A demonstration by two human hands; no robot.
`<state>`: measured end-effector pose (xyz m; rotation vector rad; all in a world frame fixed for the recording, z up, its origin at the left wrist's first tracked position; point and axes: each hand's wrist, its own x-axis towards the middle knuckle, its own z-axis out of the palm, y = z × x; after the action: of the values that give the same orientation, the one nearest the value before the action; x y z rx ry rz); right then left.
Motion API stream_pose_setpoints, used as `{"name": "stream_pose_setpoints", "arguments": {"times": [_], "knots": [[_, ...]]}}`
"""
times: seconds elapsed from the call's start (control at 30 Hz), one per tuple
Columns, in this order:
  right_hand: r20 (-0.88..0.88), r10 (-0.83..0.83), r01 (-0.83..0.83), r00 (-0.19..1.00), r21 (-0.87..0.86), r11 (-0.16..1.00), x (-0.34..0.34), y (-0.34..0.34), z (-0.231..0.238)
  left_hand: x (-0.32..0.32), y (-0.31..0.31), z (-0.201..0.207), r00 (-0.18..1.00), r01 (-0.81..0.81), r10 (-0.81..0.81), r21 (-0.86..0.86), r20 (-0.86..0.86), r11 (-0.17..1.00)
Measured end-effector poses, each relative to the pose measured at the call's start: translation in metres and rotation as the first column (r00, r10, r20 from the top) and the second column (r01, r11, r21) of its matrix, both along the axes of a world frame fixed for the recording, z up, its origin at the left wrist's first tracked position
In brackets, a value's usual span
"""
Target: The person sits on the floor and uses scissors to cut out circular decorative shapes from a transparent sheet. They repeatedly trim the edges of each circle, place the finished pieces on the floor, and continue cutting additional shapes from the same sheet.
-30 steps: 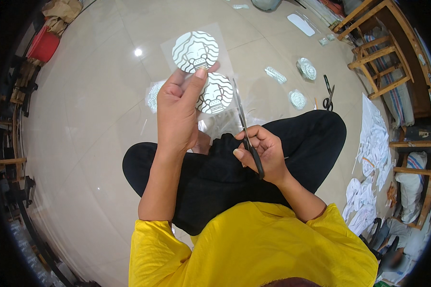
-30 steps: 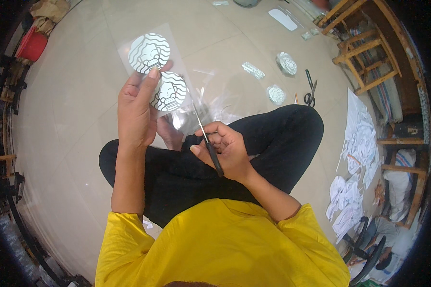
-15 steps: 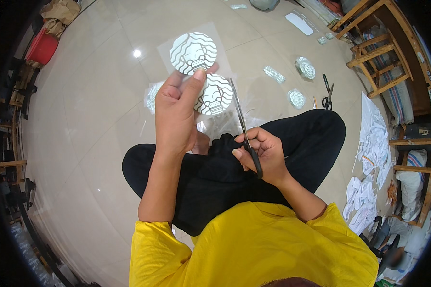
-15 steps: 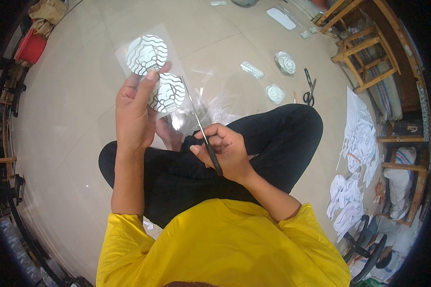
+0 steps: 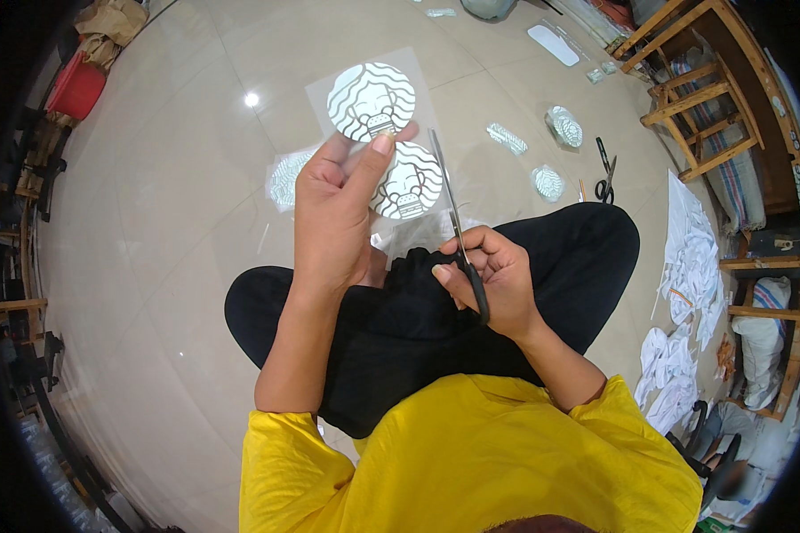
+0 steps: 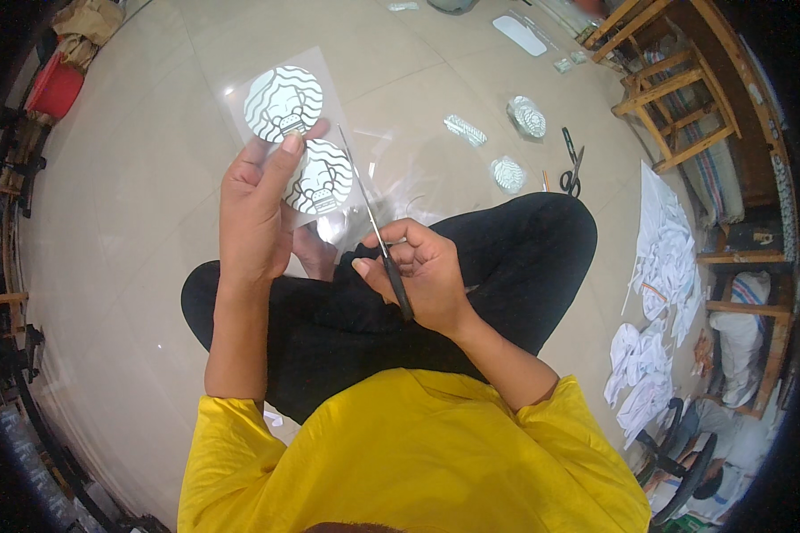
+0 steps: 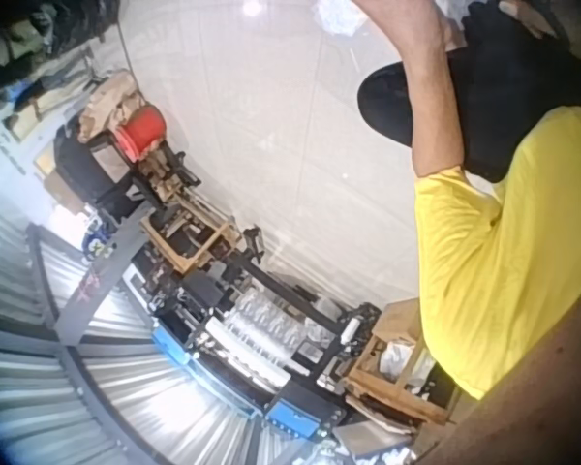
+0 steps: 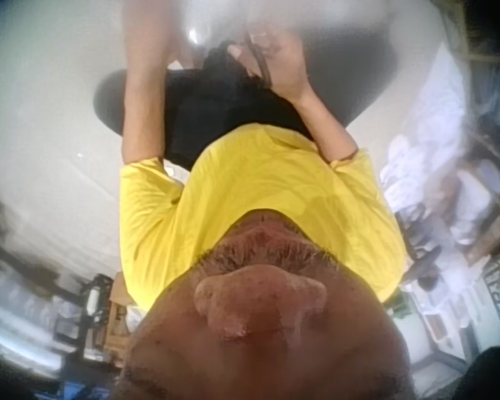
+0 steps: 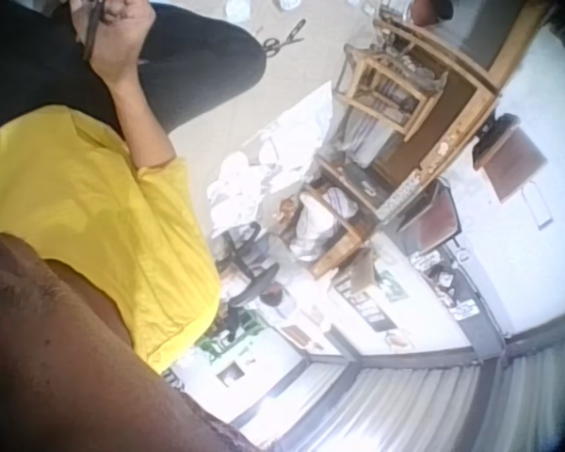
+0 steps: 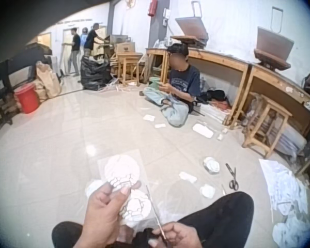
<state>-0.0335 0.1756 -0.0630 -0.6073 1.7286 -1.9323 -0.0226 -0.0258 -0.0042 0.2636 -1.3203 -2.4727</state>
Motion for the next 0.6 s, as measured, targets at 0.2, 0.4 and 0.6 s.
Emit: {"name": "stream_pose_setpoints", "arguments": {"times": [0.2,0.4,0.6], "knots": [[0.012,-0.003,0.003,1.000,0.000,1.000,-0.002,0.000,0.003,0.001,0.000,0.001,1.000,0.014,-0.014,-0.002,0.004,1.000],[0.027,-0.027,0.027,0.999,-0.020,0.999,-0.007,-0.005,0.008,0.003,0.006,0.005,0.999,0.031,-0.032,0.047,0.010,0.998],[0.071,-0.014,0.015,0.997,-0.006,1.000,-0.006,-0.002,0.010,0.003,0.007,0.006,0.999,0.032,-0.032,0.063,0.006,0.997]]}}
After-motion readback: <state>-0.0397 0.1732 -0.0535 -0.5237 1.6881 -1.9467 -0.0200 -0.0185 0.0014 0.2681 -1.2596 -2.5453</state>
